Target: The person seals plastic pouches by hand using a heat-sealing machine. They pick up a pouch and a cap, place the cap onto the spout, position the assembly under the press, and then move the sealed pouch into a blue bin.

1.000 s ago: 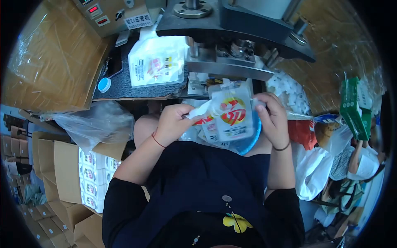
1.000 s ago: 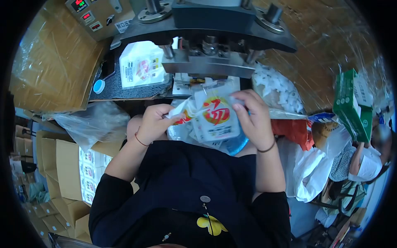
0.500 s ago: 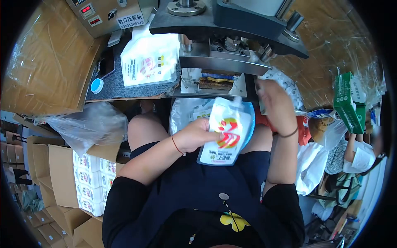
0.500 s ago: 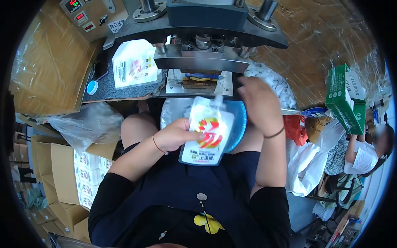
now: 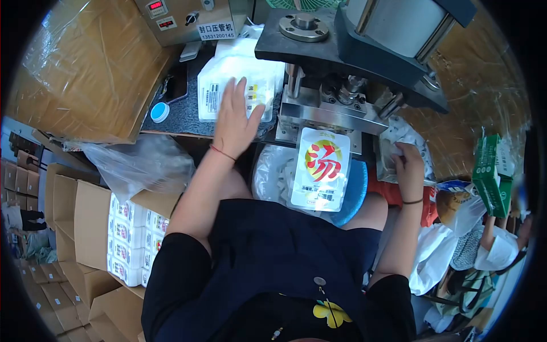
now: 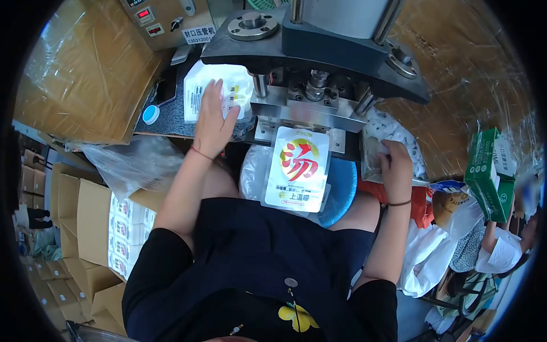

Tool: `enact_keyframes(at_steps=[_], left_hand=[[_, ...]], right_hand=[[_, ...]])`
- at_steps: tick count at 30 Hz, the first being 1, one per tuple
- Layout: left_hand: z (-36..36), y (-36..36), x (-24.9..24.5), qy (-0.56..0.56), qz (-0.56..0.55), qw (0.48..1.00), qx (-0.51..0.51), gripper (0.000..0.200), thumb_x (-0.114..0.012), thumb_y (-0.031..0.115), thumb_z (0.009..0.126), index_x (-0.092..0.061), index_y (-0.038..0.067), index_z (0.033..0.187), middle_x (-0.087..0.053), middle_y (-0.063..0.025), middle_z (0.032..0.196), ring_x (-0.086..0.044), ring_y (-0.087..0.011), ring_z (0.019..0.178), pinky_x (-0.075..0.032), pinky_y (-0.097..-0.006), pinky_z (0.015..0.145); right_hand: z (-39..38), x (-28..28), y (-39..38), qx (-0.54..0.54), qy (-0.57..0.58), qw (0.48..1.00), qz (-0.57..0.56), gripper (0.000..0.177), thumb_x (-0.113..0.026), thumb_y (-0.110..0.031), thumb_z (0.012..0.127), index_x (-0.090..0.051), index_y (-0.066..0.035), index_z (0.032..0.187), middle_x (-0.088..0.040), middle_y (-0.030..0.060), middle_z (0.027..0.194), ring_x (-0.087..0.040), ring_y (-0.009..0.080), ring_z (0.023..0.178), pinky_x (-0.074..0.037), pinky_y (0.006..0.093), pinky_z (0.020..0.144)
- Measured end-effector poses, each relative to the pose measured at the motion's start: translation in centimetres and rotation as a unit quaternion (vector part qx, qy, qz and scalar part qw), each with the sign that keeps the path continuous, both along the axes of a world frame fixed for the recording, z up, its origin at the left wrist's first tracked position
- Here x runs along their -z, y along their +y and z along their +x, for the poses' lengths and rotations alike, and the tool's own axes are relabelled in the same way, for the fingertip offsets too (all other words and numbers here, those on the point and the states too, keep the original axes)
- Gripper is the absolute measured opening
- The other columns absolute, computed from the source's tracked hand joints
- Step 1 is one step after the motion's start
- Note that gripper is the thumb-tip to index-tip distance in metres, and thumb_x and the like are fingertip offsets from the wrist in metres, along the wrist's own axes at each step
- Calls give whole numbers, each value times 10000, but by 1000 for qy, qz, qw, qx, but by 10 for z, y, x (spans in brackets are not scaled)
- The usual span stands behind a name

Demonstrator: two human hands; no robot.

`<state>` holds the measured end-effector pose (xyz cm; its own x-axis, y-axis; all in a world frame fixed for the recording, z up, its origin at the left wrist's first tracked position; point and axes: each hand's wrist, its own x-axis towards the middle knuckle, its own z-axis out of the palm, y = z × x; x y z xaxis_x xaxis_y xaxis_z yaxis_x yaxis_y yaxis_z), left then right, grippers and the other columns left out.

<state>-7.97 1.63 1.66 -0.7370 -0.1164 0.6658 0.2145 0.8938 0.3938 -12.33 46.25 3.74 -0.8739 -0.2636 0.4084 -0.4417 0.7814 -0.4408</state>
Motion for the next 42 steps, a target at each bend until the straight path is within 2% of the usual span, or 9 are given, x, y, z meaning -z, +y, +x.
enact_keyframes(at_steps=[2, 6, 10, 14, 17, 25, 28, 38, 42], left_hand=[[19, -14, 7, -136, -201, 970, -15, 651, -650, 247, 932, -416, -40, 1467, -377, -329, 1517, -392, -468, 1394, -377, -502, 1124], [55, -14, 20, -118, -178, 972, 99, 328, -590, 213, 1011, -638, 38, 1284, -638, -247, 1284, -620, -375, 1206, -475, -460, 1027], [68, 10, 12, -225, 510, 808, 193, 189, -608, 140, 1032, -724, 8, 1101, -754, -87, 946, -690, -100, 843, -550, -256, 748], [77, 52, 8, -295, 359, 858, 220, 230, -806, 200, 894, -752, -22, 918, -671, 11, 754, -547, -43, 653, -459, -225, 604], [82, 85, -4, -351, 317, 847, 243, 257, -778, 237, 925, -754, -19, 933, -699, 7, 767, -569, -34, 682, -478, -242, 609], [95, 130, 13, -492, 573, 529, 387, 324, -673, 180, 1005, -655, -43, 1240, -723, -89, 1143, -673, -127, 1031, -542, -300, 931], [93, 136, 21, -493, 603, 476, 408, 309, -699, 78, 960, -654, -24, 1248, -722, -101, 1180, -692, -153, 1045, -552, -329, 945], [29, 99, 14, -444, 656, 512, 331, 359, -694, 61, 932, -619, -25, 1272, -691, -156, 1239, -717, -206, 1011, -598, -335, 834], [12, 59, 1, -152, 391, 903, 96, 510, -680, 174, 949, -501, -10, 1390, -548, -264, 1393, -629, -329, 1180, -513, -447, 975]], right_hand=[[11, -12, -5, 11, 49, 999, -11, 211, -709, -56, 874, -644, 14, 1063, -657, 174, 964, -647, 315, 778, -519, 383, 721], [33, -21, -16, 46, 35, 991, -123, 124, -646, -123, 964, -626, -6, 1001, -654, 139, 848, -631, 272, 760, -499, 352, 722], [53, -23, -71, -116, -19, 988, -104, 154, -641, -136, 968, -626, -3, 1044, -656, 152, 928, -638, 266, 811, -514, 360, 739], [66, -44, -107, -217, -112, 950, -193, 186, -697, -108, 914, -647, -1, 1058, -661, 143, 942, -645, 259, 820, -517, 351, 753], [56, -51, -117, -243, -54, 935, -251, 207, -727, -96, 885, -656, -3, 1056, -659, 134, 943, -638, 253, 799, -512, 348, 737], [56, -60, -84, -275, -202, 937, -75, 179, -568, -126, 981, -647, -5, 1086, -643, 157, 963, -625, 342, 907, -496, 401, 825], [41, -51, -66, -163, -33, 986, -30, 230, -578, -119, 965, -647, -29, 1165, -644, 194, 1053, -640, 382, 976, -518, 428, 846], [-20, 5, -9, 3, -44, 990, 133, 177, -674, -78, 853, -670, -37, 1025, -543, 199, 1143, -622, 414, 995, -523, 467, 837], [-14, 8, -3, -3, 10, 997, 72, 208, -644, -6, 852, -679, -17, 1057, -546, 208, 1296, -600, 421, 1111, -509, 434, 927]])
